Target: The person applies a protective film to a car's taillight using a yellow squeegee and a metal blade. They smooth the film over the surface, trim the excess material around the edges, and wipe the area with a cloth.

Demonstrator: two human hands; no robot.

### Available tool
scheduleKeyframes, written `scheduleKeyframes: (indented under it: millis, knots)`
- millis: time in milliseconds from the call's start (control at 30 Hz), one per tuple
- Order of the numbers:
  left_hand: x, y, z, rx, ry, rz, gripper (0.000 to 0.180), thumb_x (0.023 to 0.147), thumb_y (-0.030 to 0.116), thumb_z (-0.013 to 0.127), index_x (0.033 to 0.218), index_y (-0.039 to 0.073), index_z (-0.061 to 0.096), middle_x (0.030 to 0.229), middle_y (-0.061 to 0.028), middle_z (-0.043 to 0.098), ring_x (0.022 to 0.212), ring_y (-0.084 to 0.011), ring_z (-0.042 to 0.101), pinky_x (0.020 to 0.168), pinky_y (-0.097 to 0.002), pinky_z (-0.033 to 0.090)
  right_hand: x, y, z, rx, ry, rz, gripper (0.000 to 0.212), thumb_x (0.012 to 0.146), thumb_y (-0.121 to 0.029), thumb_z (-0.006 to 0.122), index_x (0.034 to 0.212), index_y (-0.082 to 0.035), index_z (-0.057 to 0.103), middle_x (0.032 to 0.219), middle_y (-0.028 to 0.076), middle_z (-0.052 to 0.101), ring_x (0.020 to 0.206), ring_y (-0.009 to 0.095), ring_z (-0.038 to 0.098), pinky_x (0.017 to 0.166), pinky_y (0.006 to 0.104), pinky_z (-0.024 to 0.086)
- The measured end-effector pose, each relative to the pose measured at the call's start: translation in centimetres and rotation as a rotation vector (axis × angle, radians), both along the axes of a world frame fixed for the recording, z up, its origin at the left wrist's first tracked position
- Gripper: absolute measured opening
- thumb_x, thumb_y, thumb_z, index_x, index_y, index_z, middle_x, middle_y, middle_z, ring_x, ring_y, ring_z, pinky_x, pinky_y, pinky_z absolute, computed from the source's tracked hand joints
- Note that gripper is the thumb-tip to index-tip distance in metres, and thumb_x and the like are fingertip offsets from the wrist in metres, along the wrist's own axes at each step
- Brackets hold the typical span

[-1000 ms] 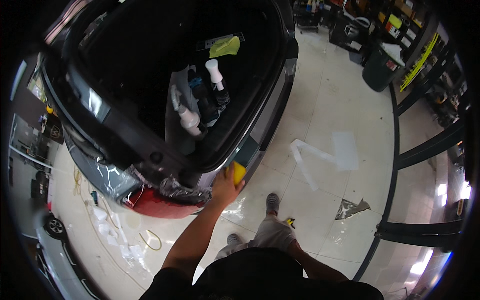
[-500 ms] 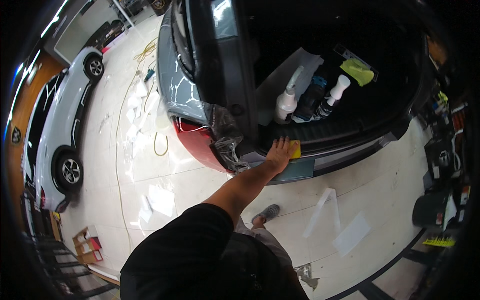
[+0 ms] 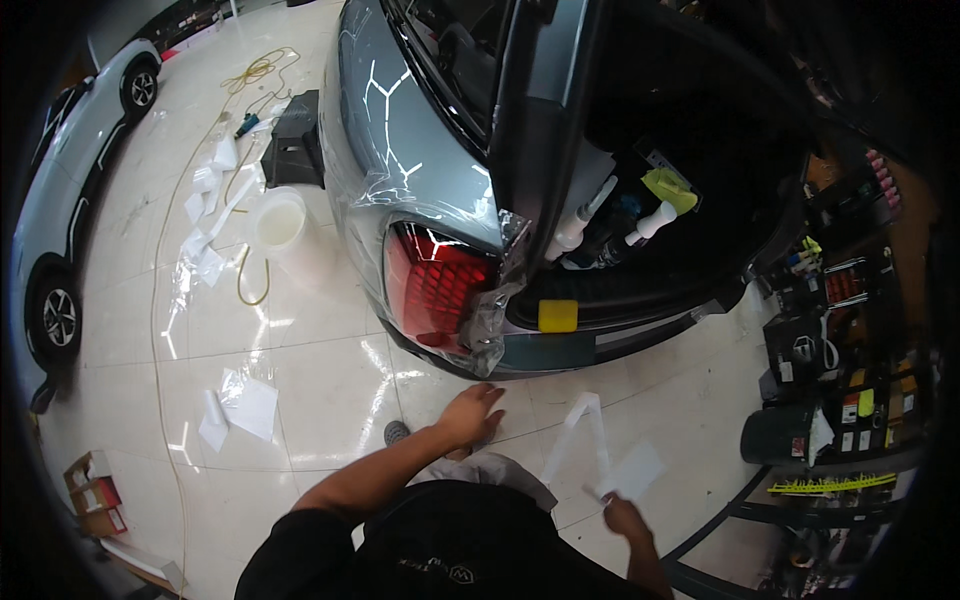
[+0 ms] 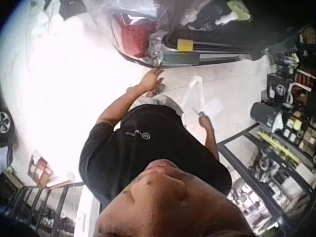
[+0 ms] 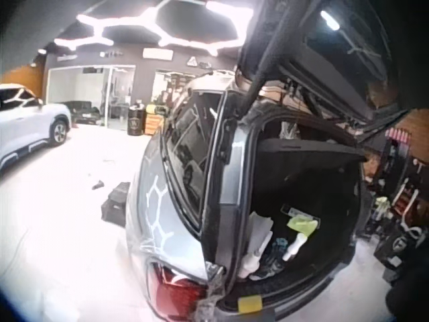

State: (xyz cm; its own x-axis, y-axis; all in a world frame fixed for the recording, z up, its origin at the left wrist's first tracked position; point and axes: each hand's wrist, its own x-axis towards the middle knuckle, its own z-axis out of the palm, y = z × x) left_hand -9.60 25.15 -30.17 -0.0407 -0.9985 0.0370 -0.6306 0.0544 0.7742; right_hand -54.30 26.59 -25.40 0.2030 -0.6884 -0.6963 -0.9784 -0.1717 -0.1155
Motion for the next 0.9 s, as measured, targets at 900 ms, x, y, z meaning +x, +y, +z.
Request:
scheduleKeyframes:
  millis: [900]
  knots:
    - [6.4,-6.6,20.5,-0.568,-0.623,0.672,0.045,0.074,0.005,0.074,0.118,0.009,0.065,0.114,-0.011,0.058,0.108,-0.0325,0.054,0.09,-0.0429,0.045,41.6,-25.5,20.8,-0.028,-1.238,0.6,0.012,0.089,-0.007,0.069,0.091,0.003,0.063,0.079,0.004,0.061,0.07,0.008,0.053,0.063,0.026,0.044]
